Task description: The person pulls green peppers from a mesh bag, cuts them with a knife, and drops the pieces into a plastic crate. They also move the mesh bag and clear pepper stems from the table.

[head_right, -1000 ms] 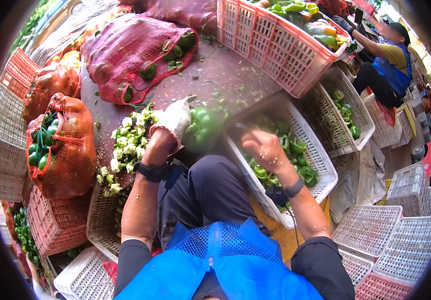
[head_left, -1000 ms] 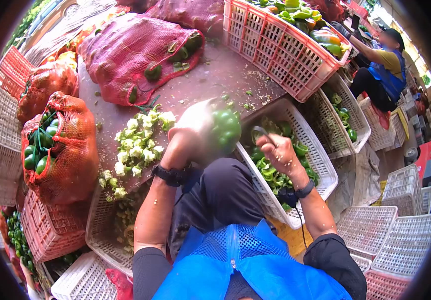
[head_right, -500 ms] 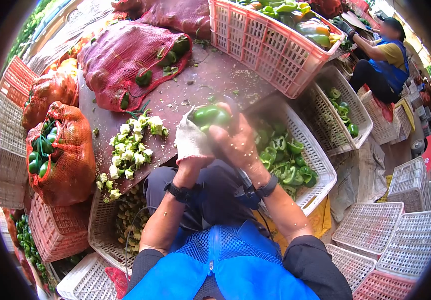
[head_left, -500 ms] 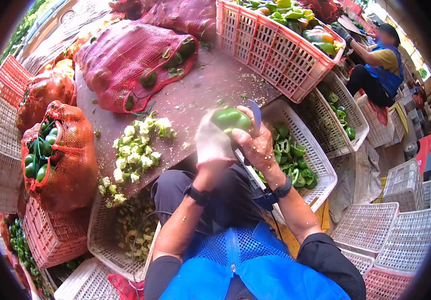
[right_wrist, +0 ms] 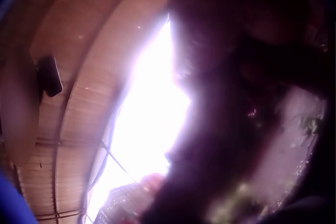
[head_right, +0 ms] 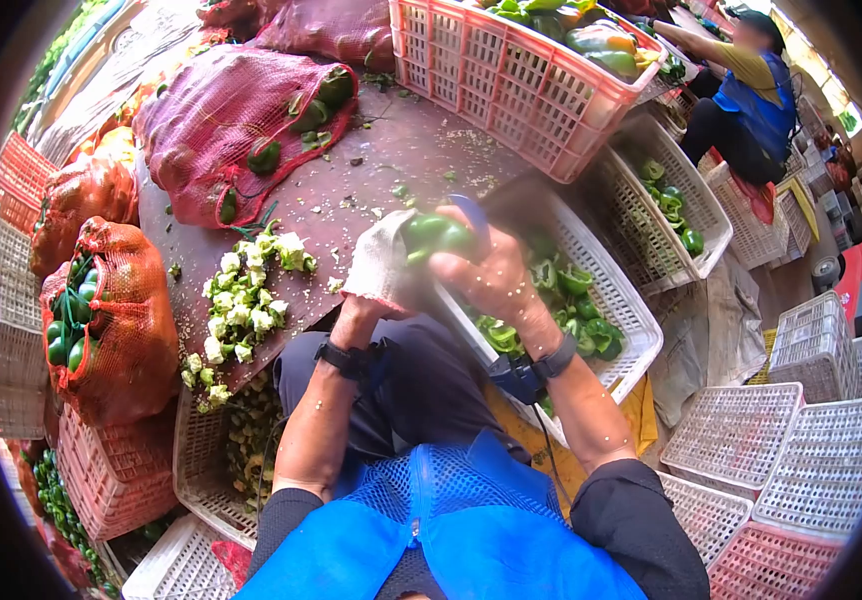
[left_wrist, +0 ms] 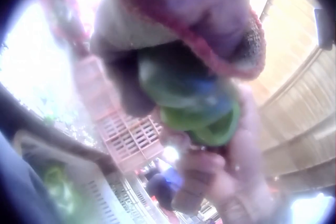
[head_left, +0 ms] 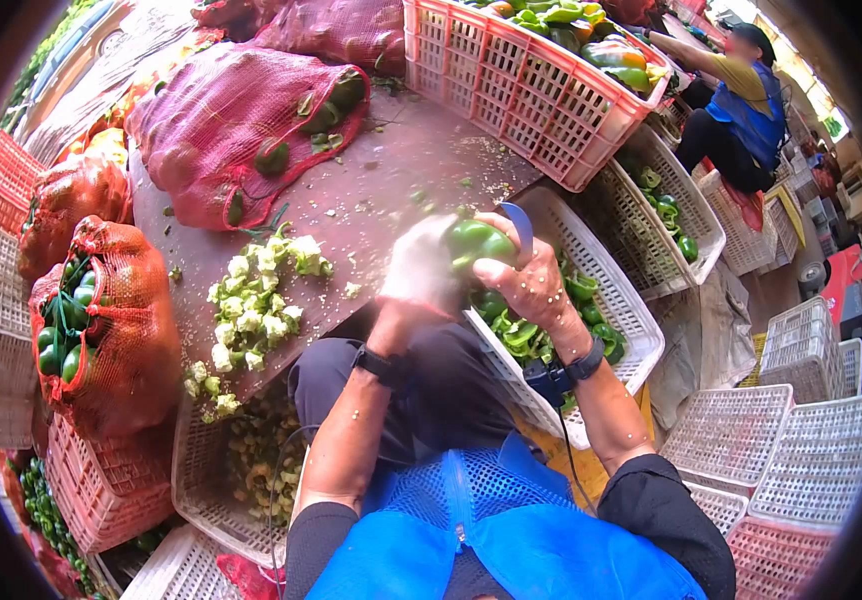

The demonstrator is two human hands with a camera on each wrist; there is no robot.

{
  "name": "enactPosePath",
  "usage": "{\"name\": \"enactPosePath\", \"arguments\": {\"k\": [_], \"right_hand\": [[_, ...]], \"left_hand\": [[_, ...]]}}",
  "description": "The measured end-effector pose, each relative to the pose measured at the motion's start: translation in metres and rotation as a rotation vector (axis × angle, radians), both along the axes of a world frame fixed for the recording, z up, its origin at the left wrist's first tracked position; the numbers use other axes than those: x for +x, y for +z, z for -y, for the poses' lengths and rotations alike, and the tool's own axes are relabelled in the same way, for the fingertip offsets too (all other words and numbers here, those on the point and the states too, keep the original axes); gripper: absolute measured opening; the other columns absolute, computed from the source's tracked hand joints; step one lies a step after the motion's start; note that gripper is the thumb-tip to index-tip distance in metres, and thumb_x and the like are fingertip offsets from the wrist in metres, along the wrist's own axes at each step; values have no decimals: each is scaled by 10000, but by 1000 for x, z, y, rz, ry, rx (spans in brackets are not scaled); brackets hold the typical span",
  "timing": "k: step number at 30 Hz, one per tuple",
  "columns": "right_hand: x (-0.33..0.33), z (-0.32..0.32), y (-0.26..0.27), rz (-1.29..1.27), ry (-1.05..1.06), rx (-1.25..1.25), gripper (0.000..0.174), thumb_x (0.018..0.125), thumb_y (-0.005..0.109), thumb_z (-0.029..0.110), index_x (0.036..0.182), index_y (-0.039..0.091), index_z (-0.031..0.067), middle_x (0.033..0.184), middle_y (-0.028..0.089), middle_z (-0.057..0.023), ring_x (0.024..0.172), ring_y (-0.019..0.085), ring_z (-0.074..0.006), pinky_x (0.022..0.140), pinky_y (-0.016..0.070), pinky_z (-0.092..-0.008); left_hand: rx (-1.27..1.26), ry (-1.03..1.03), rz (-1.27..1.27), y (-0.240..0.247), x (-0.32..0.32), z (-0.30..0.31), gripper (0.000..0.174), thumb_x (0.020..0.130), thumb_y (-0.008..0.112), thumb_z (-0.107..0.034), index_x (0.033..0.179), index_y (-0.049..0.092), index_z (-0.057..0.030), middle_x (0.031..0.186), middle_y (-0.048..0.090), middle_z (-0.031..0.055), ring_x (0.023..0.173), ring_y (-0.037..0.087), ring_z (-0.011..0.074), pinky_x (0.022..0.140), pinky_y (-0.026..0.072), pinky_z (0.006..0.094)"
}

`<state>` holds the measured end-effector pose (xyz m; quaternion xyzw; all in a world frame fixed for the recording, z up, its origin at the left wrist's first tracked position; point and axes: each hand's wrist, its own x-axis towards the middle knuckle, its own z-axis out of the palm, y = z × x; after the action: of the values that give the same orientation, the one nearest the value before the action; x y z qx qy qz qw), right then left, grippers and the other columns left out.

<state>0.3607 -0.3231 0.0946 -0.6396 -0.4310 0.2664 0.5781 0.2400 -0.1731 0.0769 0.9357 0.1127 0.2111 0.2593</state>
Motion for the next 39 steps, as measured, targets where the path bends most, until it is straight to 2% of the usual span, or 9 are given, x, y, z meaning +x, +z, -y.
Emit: {"name": "enactPosePath", "arguments": {"k": [8,13,20,22,24,29,33,35,39], "right_hand": [[17,25,-5,-483,104,-59,485,899,617,251,1305,613,-14,836,706,-67,512,567,-98,433,426,-230],[25,50,-26,-841,99,131,436,952,511,334,1213,570,-11,993,684,-145,611,667,-213,381,384,-218],[31,61,-12,-749,-186,167,461,958,503,463,1080,595,29,925,684,-142,538,653,-232,340,373,-211],[32,45,-18,-706,-291,149,403,985,484,400,1085,619,34,901,684,-97,688,664,-192,517,456,-259],[29,22,-27,-312,-498,121,395,1009,480,338,991,668,-9,903,701,-89,937,626,-145,826,486,-302],[22,6,-15,197,-560,-227,307,967,591,293,996,690,3,888,683,-178,835,673,-222,735,515,-364],[28,10,-10,362,-293,109,434,889,737,245,1224,634,-10,1087,667,-162,958,674,-212,870,531,-321],[30,11,1,655,-88,22,566,827,798,252,1292,602,-4,1214,645,-184,1046,672,-290,941,523,-374],[35,8,5,709,6,16,537,839,741,248,1306,604,21,1145,673,-216,1062,662,-363,912,528,-416]], "left_hand": [[26,-111,-60,-4,8,-9,379,767,670,-91,1138,634,-27,1069,658,197,1010,653,364,866,532,415],[-563,34,-131,6,42,-2,297,863,595,-60,1153,649,-31,1032,695,196,980,678,354,862,544,414],[-305,-248,205,-35,91,27,593,730,767,-204,1287,610,-78,1178,678,186,1061,669,353,913,536,397],[-799,-180,92,-3,78,53,353,1004,440,-129,1280,651,-66,1159,697,96,992,661,166,872,527,305],[-895,-79,182,-3,76,59,387,913,590,-155,1285,635,-59,1156,705,120,1005,672,191,875,530,314],[-1410,306,364,-28,72,39,302,957,517,-30,1235,629,3,1105,701,113,956,666,178,828,549,304],[-1269,393,266,-20,54,33,363,907,584,-10,1269,593,15,1103,700,127,963,673,180,839,551,304],[-369,141,186,-32,47,22,420,852,634,6,1269,584,19,1111,700,158,970,687,225,854,548,308],[-528,210,97,-26,47,12,424,730,768,-105,1136,672,-27,1075,705,159,962,692,283,838,561,377]]}}
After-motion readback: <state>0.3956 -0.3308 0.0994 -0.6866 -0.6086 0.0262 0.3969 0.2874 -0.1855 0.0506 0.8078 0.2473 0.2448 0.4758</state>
